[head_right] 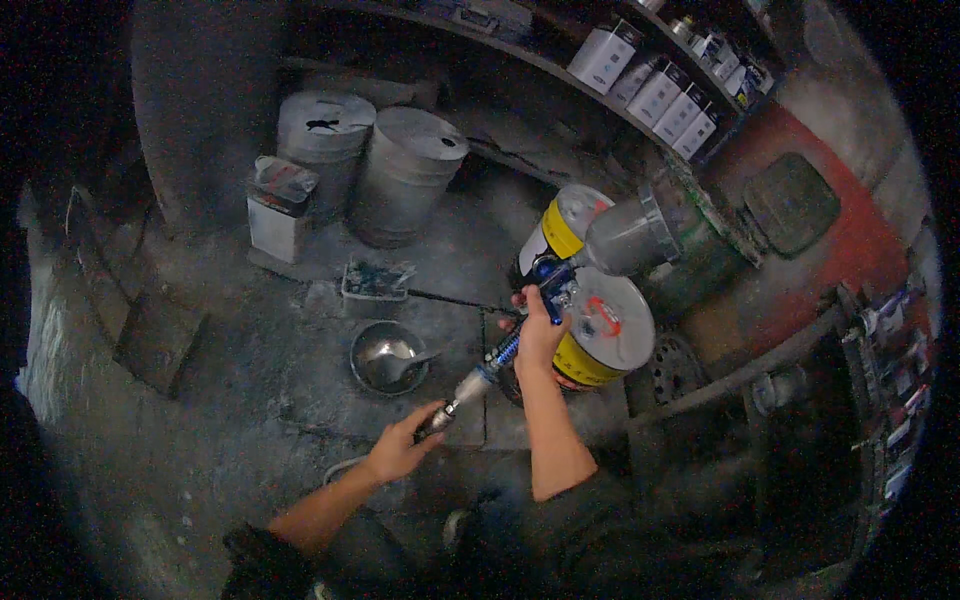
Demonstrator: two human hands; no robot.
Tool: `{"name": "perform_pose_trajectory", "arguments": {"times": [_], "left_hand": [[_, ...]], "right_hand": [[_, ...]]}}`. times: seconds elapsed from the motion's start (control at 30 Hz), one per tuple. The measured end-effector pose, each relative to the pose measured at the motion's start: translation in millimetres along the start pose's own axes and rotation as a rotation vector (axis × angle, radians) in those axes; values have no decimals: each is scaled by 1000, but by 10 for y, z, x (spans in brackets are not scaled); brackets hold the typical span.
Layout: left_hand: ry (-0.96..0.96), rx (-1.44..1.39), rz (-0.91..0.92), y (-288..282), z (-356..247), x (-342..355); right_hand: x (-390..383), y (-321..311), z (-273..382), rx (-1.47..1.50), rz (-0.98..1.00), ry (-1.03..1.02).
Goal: The person scoops a dark liquid from a large yellow container into a small metal cup, then pours it into a spray gun cup. They repeat this process several times, stirring the mixture in the cup with a spoon between pours.
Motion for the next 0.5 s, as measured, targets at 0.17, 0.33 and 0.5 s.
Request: {"name": "perform_pose_trajectory", "arguments": {"times": [0.17,0.33,0.5], "left_hand": [[-13,58,32,-39,76,-66],[-92,28,100,6,38,-76],[-90,30,93,-41,-54,-74]], "right_hand": [[5,14,-63,20,5,-30],[15,-65,3,12,-53,-36],[-42,-56,68,-18,-63,-54]]}}
Point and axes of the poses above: each hand's wrist, its own x-axis towards the middle knuckle, its own y-axis out of the palm, z = x × y, the point moved 6 cm from there along x, towards the middle knuckle, and after that the axes turned 9 degrees about y, right-handed, at the moved point
